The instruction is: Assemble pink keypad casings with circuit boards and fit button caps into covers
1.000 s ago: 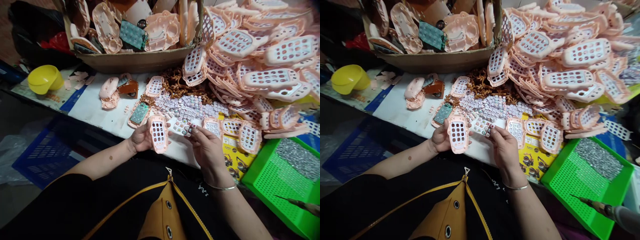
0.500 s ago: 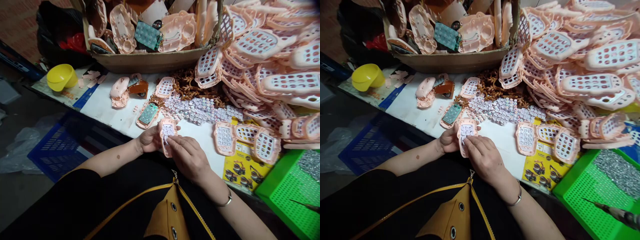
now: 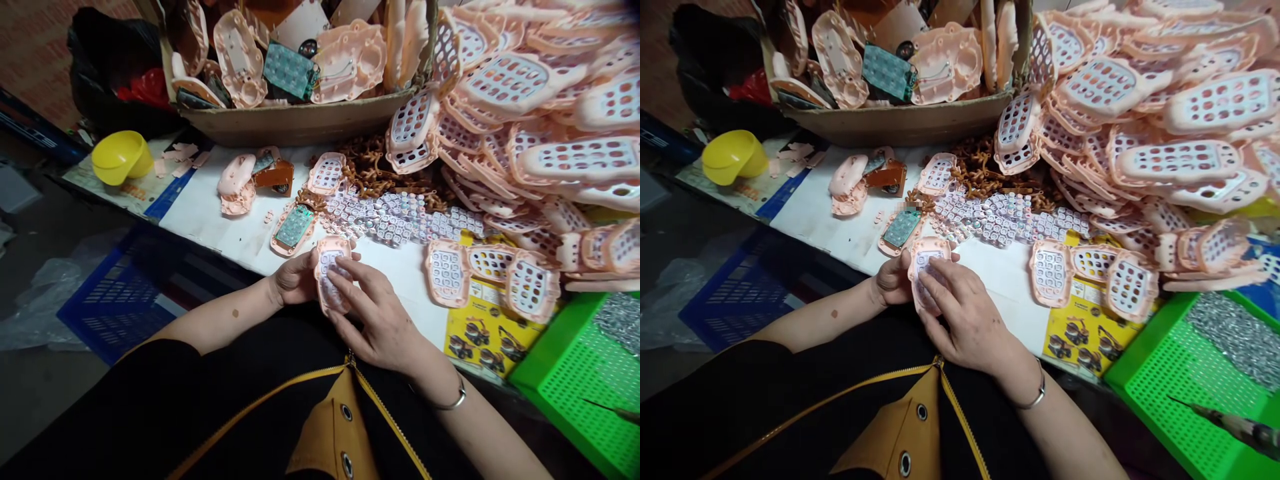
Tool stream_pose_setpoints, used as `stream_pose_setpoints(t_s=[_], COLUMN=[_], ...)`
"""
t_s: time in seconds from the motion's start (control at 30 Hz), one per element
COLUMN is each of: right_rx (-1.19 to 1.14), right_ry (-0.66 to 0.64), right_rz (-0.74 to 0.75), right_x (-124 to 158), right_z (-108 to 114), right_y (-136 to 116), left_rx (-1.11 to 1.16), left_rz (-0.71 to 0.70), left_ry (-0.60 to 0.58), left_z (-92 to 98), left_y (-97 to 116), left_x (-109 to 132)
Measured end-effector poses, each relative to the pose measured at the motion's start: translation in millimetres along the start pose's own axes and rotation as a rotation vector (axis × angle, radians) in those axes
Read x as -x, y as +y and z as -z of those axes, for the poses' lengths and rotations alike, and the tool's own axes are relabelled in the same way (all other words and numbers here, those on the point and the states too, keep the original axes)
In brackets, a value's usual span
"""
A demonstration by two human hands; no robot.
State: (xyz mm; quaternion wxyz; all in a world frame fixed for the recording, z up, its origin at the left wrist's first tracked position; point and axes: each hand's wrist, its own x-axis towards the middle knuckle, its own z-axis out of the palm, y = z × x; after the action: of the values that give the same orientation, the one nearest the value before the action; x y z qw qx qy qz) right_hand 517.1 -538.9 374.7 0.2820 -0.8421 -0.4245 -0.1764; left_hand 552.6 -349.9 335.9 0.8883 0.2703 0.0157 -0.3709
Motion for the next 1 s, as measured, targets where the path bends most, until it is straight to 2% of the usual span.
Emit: stream_pose_setpoints(t_s=[0.13, 0.23, 0.3, 0.37, 0.43, 0.6, 0.67, 0.73, 0.8, 0.87, 0.93, 1.0], right_rx=[0.143, 0.278, 0.350, 0.430, 0.535, 0.639, 0.603, 0.555, 0.530, 0.559, 0.636, 0.708], right_ry=[-0.119, -0.077, -0.022, 0.012, -0.003, -0.223, -0.302, -0.337, -0.295, -0.184, -0.099, -0.119], right_rz=[0.066, 0.101, 0.075, -0.019, -0.165, -0.494, -0.546, -0.532, -0.507, -0.538, -0.632, -0.737], right_x=[2.7, 12.1, 25.2, 43.2, 62.6, 88.8, 88.7, 87.9, 89.9, 95.2, 100.8, 102.6], right_z=[-10.8, -11.4, -3.9, 9.3, 25.4, 53.3, 55.6, 55.8, 57.6, 63.2, 72.1, 81.8], right_y=[1.8, 4.2, 8.7, 17.4, 30.2, 64.1, 70.2, 71.6, 72.0, 74.9, 81.8, 91.1], left_rx=[-0.013, -0.069, -0.143, -0.227, -0.291, -0.344, -0.371, -0.410, -0.474, -0.579, -0.712, -0.830], left_rz=[-0.004, 0.037, 0.079, 0.115, 0.159, 0.245, 0.259, 0.268, 0.268, 0.264, 0.248, 0.202], left_ry=[0.020, 0.010, -0.016, -0.028, 0.011, 0.183, 0.244, 0.277, 0.279, 0.275, 0.247, 0.202], left_z=[-1.4, -10.2, -19.9, -30.9, -41.7, -66.2, -74.0, -80.0, -84.2, -87.6, -90.2, -91.6], left_y=[1.0, 2.6, 2.9, 1.4, -2.2, -16.6, -21.5, -24.6, -26.1, -27.2, -29.0, -32.1], left_x=[1.5, -3.6, -11.5, -21.5, -31.5, -52.1, -60.0, -68.4, -77.1, -86.3, -96.3, -107.4])
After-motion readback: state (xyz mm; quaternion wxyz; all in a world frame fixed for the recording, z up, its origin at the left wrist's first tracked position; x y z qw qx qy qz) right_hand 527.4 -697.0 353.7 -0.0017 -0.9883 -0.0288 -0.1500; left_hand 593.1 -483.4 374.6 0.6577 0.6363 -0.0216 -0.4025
